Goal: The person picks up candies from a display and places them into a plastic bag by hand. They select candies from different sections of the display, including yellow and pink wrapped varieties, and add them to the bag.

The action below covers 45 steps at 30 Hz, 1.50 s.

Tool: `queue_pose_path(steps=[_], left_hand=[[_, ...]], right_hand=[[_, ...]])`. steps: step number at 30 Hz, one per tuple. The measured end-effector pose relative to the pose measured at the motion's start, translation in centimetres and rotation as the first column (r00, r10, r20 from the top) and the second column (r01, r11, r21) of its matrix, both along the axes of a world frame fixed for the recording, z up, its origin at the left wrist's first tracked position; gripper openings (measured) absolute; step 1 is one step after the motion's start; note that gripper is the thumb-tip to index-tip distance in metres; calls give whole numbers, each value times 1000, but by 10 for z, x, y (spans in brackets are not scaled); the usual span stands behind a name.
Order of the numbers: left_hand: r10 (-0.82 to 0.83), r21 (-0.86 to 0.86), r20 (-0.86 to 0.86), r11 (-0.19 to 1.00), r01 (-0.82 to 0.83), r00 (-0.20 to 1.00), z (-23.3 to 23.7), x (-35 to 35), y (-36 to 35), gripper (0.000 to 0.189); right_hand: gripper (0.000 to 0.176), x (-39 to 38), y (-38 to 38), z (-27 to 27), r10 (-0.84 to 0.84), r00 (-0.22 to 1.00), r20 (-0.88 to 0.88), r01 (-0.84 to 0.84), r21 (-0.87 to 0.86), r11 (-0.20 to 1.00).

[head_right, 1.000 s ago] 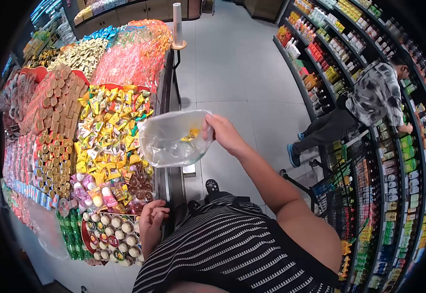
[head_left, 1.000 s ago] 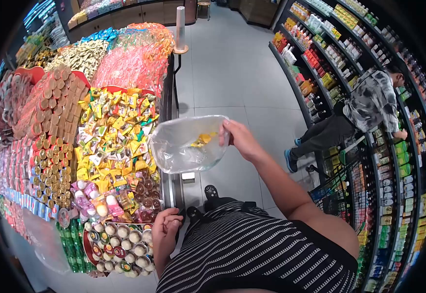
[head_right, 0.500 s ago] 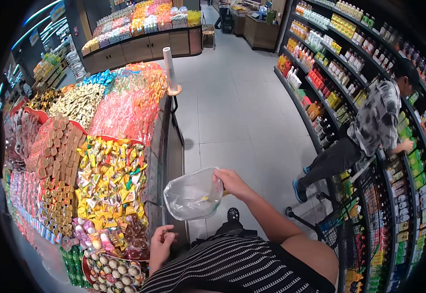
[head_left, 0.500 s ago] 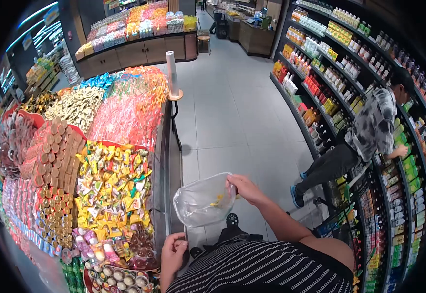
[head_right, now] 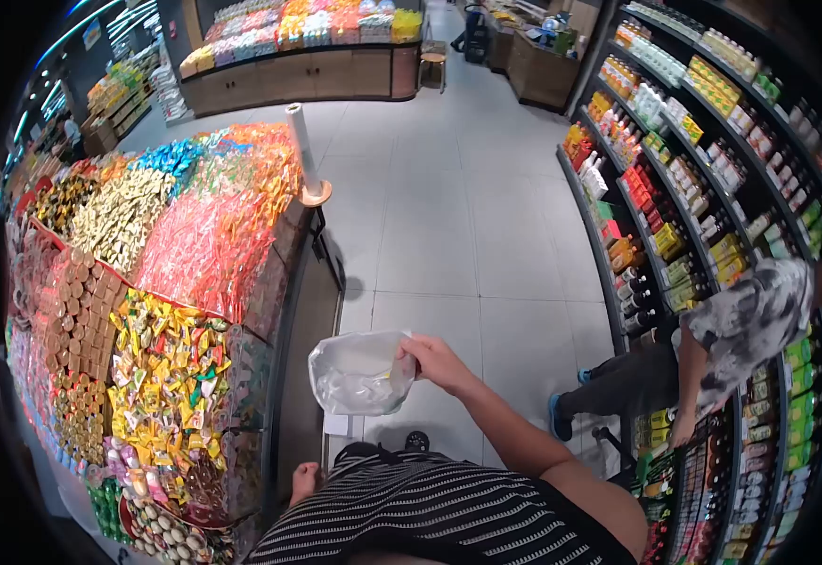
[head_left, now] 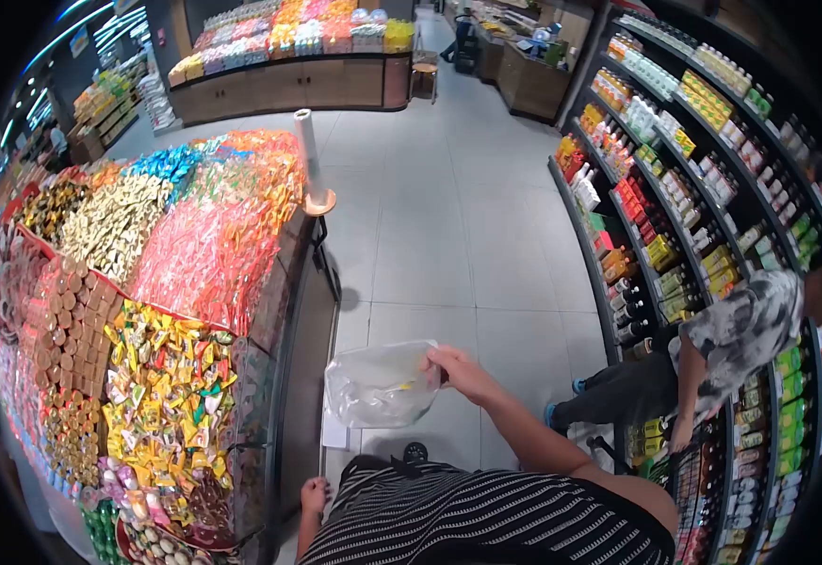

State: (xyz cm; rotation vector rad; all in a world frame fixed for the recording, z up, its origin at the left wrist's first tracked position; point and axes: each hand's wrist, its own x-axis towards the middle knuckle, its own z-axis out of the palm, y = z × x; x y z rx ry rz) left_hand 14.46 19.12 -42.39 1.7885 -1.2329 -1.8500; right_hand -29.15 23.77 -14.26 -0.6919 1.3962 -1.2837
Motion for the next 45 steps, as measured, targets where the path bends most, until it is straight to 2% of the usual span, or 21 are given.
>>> queue_pose_path(steps=[1,2,6,12,14,15,16,18,21,23,25,29,31,32,33,35,37,39,40,41,45], left_hand=[[-163,46,346,987,157,924,-4,14,19,26],[-119,181,168,979,88,979,-114,74,38,30],[101,366,231,913,-182,968,-114,105,126,23],[278,548,199,763,-342,940,-144,4,58,14],[157,189,-53,971,-144,986,-151,-62,-12,12],[62,-25,-144,997,-67,988,-148,-93,-45,11],[-119,-460,-111,886,55,987,-149,-126,-84,15],[123,129,-258,987,-92,958,-120,-196,-164,16],[91,-86,-302,989,-122,949,-20,-268,-242,17],[167,-162,-303,961,-223,938,-7,-278,-267,19],[209,-141,-361,951,-275,909,-8,-260,-274,23],[712,94,-129,702,-706,690,-28,-218,-217,18],[888,105,49,450,-887,457,-46,-208,-155,16],[938,138,143,295,-945,314,-55,-209,-121,15],[954,188,197,188,-964,224,-73,-208,-78,15],[965,231,263,-59,-971,4,-81,-255,-20,15],[878,107,374,-360,-927,-298,-61,-313,7,15],[836,93,368,-469,-878,-407,-22,-384,-15,16],[842,140,317,-497,-857,-436,-6,-414,-33,16],[853,185,260,-504,-844,-452,7,-437,-55,17],[902,161,123,-429,-889,-414,38,-494,-149,17]], right_hand=[[34,-11,-6,3,-28,999,-27,28,14,1000],[33,-21,-14,5,-40,998,-52,42,31,999],[35,-64,-51,43,-54,993,-108,57,30,998],[36,-124,-155,141,216,964,-157,-256,-308,916],[39,-140,-206,186,318,915,-247,-396,-410,822],[40,-141,-234,211,333,905,-265,-423,-462,779],[42,-136,-260,239,301,900,-315,-424,-475,771],[43,-122,-311,283,167,952,-255,-281,-520,806],[22,-145,-403,320,326,916,-235,-396,-666,632],[28,-146,-468,341,575,785,-230,-546,-696,466],[27,-147,-533,350,566,789,-238,-546,-693,471],[26,-136,-665,340,494,824,-278,-537,-662,523],[26,-124,-728,320,686,627,-369,-736,-568,367],[27,-120,-766,305,873,375,-312,-824,-544,159],[24,-82,-750,284,691,699,-185,-621,-636,458],[23,-74,-794,246,824,507,-253,-790,-518,326],[25,-68,-845,195,774,567,-282,-813,-341,471],[29,-67,-848,165,849,420,-321,-898,-285,336],[26,-61,-844,154,834,510,-209,-848,-282,448],[26,-68,-854,145,886,404,-228,-900,-270,342],[26,-76,-872,106,914,374,-157,-899,-305,315]])
